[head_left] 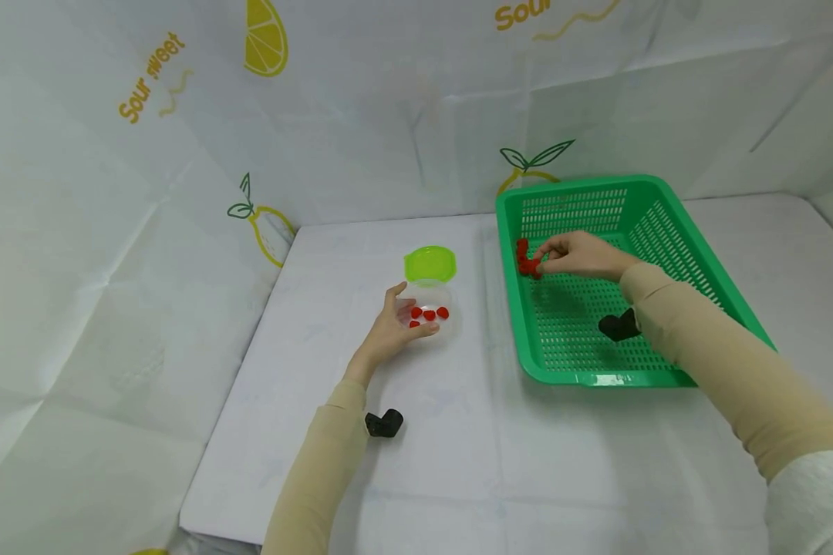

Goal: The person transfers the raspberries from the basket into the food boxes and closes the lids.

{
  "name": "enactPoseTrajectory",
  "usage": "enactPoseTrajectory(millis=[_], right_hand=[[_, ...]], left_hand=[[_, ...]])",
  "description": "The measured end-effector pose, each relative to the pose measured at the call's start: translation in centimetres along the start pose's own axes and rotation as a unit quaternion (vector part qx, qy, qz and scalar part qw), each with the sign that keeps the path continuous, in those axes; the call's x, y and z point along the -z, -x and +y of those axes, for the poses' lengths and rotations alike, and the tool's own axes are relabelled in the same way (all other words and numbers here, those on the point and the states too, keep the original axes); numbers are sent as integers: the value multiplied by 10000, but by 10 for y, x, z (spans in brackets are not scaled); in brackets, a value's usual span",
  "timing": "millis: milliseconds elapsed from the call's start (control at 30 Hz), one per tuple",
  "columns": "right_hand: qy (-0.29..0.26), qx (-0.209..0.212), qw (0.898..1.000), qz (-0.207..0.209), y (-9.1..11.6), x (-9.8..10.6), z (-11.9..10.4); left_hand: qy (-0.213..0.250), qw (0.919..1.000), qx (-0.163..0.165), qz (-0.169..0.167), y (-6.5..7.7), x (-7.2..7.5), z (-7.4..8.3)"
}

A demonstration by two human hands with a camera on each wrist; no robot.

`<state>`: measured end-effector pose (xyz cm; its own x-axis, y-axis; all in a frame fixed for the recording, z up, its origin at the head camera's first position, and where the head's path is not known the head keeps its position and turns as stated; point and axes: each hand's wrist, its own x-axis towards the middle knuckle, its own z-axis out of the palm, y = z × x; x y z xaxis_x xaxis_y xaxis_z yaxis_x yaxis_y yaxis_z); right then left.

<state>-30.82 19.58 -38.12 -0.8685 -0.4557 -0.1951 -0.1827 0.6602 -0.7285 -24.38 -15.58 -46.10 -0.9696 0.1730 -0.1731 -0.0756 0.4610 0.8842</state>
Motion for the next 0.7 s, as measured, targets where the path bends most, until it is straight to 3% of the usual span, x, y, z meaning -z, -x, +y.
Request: enactPoseTrajectory(millis=[333, 700], right_hand=[[-252, 140, 9986, 454, -2, 10, -12], [-608, 459, 9956, 552, -12, 5, -34]], left_hand=[[-74, 10000, 36, -32, -2, 0, 1], [-157, 9998, 67, -95, -4, 0, 1]])
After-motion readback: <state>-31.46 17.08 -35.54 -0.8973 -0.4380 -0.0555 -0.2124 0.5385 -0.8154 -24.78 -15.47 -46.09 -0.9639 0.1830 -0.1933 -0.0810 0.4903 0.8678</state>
